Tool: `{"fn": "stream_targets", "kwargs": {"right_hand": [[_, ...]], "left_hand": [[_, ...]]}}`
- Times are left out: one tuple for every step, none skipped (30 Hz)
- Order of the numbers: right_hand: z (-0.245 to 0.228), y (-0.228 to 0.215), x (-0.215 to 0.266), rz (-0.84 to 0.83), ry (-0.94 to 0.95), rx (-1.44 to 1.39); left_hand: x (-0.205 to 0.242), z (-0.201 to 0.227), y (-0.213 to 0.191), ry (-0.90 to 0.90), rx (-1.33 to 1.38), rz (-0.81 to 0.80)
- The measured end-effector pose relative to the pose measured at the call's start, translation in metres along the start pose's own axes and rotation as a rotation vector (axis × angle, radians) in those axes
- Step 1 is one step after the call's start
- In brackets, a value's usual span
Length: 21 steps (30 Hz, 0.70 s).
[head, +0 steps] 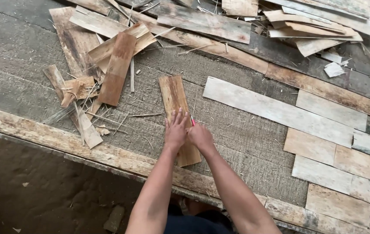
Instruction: The person uses a red utility knife to scrape and clean the surface of a wooden plank on a workbench. They repeatedly scrape along the length of the plank, flip it over to work on the other side, and then place it aside with other processed pieces.
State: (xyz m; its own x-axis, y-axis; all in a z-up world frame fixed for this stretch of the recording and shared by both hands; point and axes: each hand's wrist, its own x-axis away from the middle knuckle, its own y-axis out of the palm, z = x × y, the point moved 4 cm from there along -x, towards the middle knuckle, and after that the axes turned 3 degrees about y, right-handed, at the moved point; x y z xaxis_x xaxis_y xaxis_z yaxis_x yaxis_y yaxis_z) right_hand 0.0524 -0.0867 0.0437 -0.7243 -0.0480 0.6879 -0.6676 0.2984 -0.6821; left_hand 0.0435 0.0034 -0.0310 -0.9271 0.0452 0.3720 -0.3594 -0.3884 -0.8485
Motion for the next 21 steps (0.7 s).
{"fn": "stream_targets", "kwargs": {"right_hand": [[0.004,0.006,-0.005,-0.002,-0.001,0.002],[0.008,0.012,-0.009,-0.003,0.002,0.009],[0.014,0.017,-0.014,-0.002,0.010,0.013],[0.015,0.014,0.002,-0.002,0.012,0.012],[0.014,0.013,0.018,-0.044,-0.037,0.102],[0.014,0.011,0.034,-0.087,-0.087,0.193],[0.020,0.015,0.038,-0.084,-0.085,0.192],[0.028,0.019,0.041,-0.088,-0.024,0.114],[0.037,0.025,0.045,-0.096,0.039,0.034],[0.044,0.030,0.057,-0.097,0.045,0.031],[0.049,0.033,0.068,-0.086,0.015,0.055],[0.053,0.036,0.079,-0.075,-0.015,0.078],[0.061,0.042,0.084,-0.069,-0.016,0.074],[0.068,0.049,0.088,-0.067,-0.019,0.081],[0.078,0.057,0.094,-0.070,-0.019,0.091],[0.091,0.069,0.089,-0.068,-0.016,0.090],[0.106,0.084,0.086,-0.092,0.000,0.078],[0.119,0.099,0.083,-0.117,0.017,0.067],[0.120,0.097,0.092,-0.110,0.017,0.065],[0.122,0.095,0.101,-0.115,0.057,0.045],[0.123,0.095,0.109,-0.120,0.090,0.029]], "left_hand": [[0.001,0.000,0.000,-0.003,0.001,0.000],[0.002,0.000,-0.001,-0.013,0.002,0.006],[0.002,0.002,-0.001,-0.018,0.001,0.010],[0.002,0.000,0.000,-0.015,0.001,0.008],[0.002,-0.001,0.001,-0.014,-0.003,0.004],[0.002,-0.001,0.003,-0.012,-0.006,0.000],[0.000,-0.002,0.002,-0.008,-0.006,0.002],[-0.002,-0.002,0.002,-0.007,-0.004,0.013],[-0.002,-0.003,0.003,-0.007,-0.001,0.019],[0.001,-0.001,0.002,-0.002,-0.001,0.015],[0.002,-0.001,-0.001,-0.010,0.005,0.008],[0.003,0.000,-0.003,-0.019,0.010,0.000],[0.002,-0.001,-0.002,-0.014,0.006,0.005],[0.000,-0.003,0.000,-0.019,-0.007,0.001],[0.002,-0.002,0.005,-0.026,-0.017,-0.007],[0.000,0.000,0.002,-0.022,-0.016,-0.008],[0.002,0.001,0.000,-0.027,-0.028,0.001],[0.004,0.001,-0.002,-0.031,-0.040,0.010],[0.005,0.004,-0.005,-0.026,-0.042,0.014],[0.007,0.006,-0.007,-0.013,-0.018,-0.014],[0.009,0.006,-0.010,-0.006,0.006,-0.037]]}}
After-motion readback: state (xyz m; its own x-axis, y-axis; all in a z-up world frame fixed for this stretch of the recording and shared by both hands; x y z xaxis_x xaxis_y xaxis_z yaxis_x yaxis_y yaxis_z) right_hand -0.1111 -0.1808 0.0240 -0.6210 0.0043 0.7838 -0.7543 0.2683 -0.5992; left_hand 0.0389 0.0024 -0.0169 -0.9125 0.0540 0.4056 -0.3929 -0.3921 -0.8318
